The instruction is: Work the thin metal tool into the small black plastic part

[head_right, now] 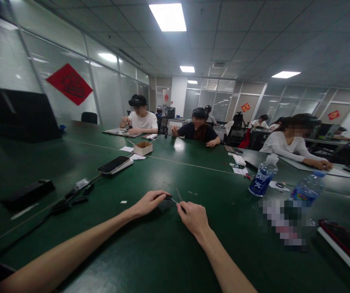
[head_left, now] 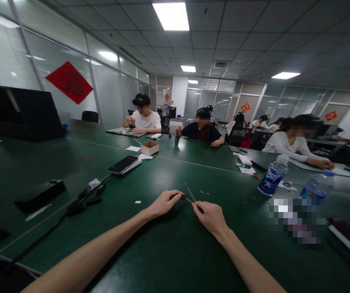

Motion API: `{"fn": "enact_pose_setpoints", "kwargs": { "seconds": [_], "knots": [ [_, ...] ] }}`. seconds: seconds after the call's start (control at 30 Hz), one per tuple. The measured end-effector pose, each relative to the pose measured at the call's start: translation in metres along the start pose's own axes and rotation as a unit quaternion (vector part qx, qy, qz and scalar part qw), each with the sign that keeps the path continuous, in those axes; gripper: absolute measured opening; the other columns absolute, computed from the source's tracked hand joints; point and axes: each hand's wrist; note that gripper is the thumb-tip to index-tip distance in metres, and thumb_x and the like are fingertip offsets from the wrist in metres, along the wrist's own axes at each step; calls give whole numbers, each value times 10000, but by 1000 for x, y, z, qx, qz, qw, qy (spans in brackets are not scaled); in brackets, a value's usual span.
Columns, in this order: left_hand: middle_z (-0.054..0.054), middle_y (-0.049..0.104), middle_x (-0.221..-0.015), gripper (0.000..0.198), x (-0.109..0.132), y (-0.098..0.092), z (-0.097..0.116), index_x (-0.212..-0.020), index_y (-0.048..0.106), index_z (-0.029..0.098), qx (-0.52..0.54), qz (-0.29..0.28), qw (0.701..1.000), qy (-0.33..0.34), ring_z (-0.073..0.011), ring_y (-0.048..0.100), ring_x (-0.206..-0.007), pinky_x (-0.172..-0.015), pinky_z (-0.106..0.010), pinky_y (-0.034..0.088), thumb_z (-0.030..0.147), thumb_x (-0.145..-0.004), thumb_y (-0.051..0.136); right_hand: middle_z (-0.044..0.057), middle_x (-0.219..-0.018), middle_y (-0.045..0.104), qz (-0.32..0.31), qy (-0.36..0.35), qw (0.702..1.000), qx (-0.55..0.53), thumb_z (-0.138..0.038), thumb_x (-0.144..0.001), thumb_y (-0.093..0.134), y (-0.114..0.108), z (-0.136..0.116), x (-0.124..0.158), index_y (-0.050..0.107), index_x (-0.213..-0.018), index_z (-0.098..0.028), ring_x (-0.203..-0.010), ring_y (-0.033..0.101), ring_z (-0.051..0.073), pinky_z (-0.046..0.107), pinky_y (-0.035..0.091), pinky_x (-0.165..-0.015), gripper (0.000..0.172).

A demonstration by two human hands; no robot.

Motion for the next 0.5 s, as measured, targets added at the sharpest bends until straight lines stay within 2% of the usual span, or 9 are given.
{"fn": "enact_pose_setpoints", "kwargs": {
  "seconds": [0.33, 0.5],
  "knots": [
    [-49, 691, -1053, 363, 2, 4, 2, -1069, 687, 203, -35, 24, 999, 13, -195, 622, -943, -851, -270, 438, 409, -910, 433, 27, -710, 654, -24, -5, 999, 22, -396, -970, 323, 0, -5, 0, 684, -900, -241, -578, 583, 106, 199, 399, -550, 399],
    [-45, 691, -1069, 359, 3, 5, 3, -1123, 664, 211, -67, 7, 997, 33, -187, 633, -917, -849, -271, 441, 389, -914, 433, 28, -706, 646, -24, 6, 999, 43, -403, -973, 309, 1, -7, 2, 667, -889, -244, -585, 590, 120, 211, 392, -536, 400]
  ]
}}
Point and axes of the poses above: each hand's wrist, its own x-axis away from the middle knuckle, its own y-axis out of the palm, z = x × y
